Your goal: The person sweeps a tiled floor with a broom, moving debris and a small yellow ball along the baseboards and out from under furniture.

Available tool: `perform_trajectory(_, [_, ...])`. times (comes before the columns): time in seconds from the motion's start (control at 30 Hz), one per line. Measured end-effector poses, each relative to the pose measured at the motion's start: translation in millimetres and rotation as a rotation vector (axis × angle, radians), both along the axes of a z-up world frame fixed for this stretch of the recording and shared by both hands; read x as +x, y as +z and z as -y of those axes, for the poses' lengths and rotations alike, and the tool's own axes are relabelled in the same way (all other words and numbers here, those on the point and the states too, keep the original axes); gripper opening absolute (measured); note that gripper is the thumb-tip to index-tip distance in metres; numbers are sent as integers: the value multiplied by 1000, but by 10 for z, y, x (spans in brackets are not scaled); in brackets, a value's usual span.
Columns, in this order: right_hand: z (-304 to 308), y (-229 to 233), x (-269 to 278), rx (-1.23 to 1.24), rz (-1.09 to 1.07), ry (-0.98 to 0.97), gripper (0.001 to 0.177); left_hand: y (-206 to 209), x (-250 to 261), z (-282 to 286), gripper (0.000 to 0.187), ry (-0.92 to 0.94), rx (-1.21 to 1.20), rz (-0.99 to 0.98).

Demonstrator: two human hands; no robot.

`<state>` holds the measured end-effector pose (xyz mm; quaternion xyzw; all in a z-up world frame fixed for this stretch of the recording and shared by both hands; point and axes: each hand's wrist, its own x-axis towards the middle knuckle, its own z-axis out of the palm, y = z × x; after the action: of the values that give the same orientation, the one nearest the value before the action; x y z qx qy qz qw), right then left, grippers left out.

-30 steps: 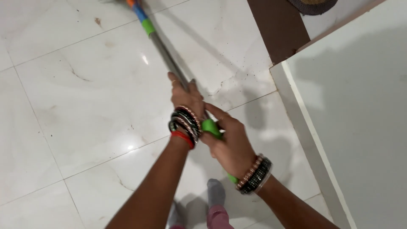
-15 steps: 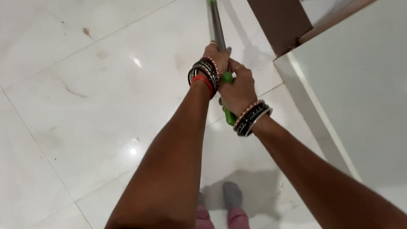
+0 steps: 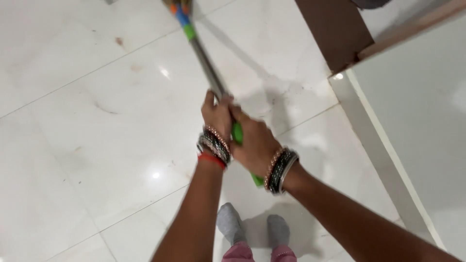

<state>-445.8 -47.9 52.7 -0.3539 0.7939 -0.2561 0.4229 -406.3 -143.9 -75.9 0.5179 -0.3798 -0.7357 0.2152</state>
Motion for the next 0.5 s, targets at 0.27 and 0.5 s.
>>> perform_trajectory(0.27, [-269,-53,586,-274,-40,251,79,99,965,-365,69,342,20,3])
perform_trajectory(0.5, [-397,523,557,-93,181,203,72,755,886,-643,61,380,-181,247])
